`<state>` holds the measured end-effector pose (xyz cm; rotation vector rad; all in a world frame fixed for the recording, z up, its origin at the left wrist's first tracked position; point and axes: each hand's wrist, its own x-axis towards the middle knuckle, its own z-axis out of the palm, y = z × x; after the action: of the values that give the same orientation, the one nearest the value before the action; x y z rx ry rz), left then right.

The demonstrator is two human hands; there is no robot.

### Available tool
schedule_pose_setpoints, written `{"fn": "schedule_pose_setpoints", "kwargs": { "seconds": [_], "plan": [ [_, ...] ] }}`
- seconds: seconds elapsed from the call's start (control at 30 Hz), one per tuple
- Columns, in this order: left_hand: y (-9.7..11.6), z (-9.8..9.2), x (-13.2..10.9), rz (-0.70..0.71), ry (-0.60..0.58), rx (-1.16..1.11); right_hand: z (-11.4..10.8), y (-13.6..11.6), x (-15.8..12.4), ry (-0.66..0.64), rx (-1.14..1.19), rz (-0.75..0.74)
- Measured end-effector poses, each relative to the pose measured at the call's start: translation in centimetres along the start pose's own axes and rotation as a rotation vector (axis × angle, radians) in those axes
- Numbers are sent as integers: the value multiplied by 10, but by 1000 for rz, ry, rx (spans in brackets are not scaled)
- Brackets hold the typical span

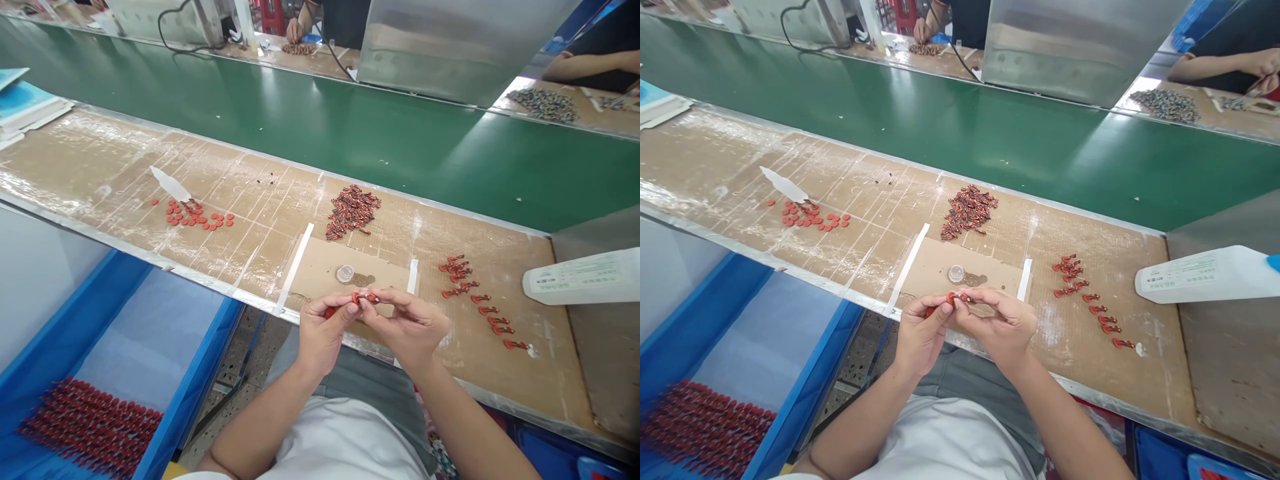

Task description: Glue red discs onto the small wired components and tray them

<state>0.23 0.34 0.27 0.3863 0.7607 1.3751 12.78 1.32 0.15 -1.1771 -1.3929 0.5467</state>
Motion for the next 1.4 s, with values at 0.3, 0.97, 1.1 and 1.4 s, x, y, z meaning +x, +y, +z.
{"fn": "schedule_pose_setpoints", "kwargs": {
  "seconds": [0.3, 0.97, 1.1, 1.4],
  "plan": [
    [0, -1, 3, 55, -19, 29, 0, -1, -3, -6, -7, 62],
    [-2, -1, 0, 186, -66, 160, -2, -4, 4, -25, 119, -90],
    [-2, -2, 1, 212, -50, 206, -4, -3, 6, -33, 96, -115],
    [-11, -1, 3, 108, -38, 160, -13, -2, 0, -25, 52, -44]
  ]
}}
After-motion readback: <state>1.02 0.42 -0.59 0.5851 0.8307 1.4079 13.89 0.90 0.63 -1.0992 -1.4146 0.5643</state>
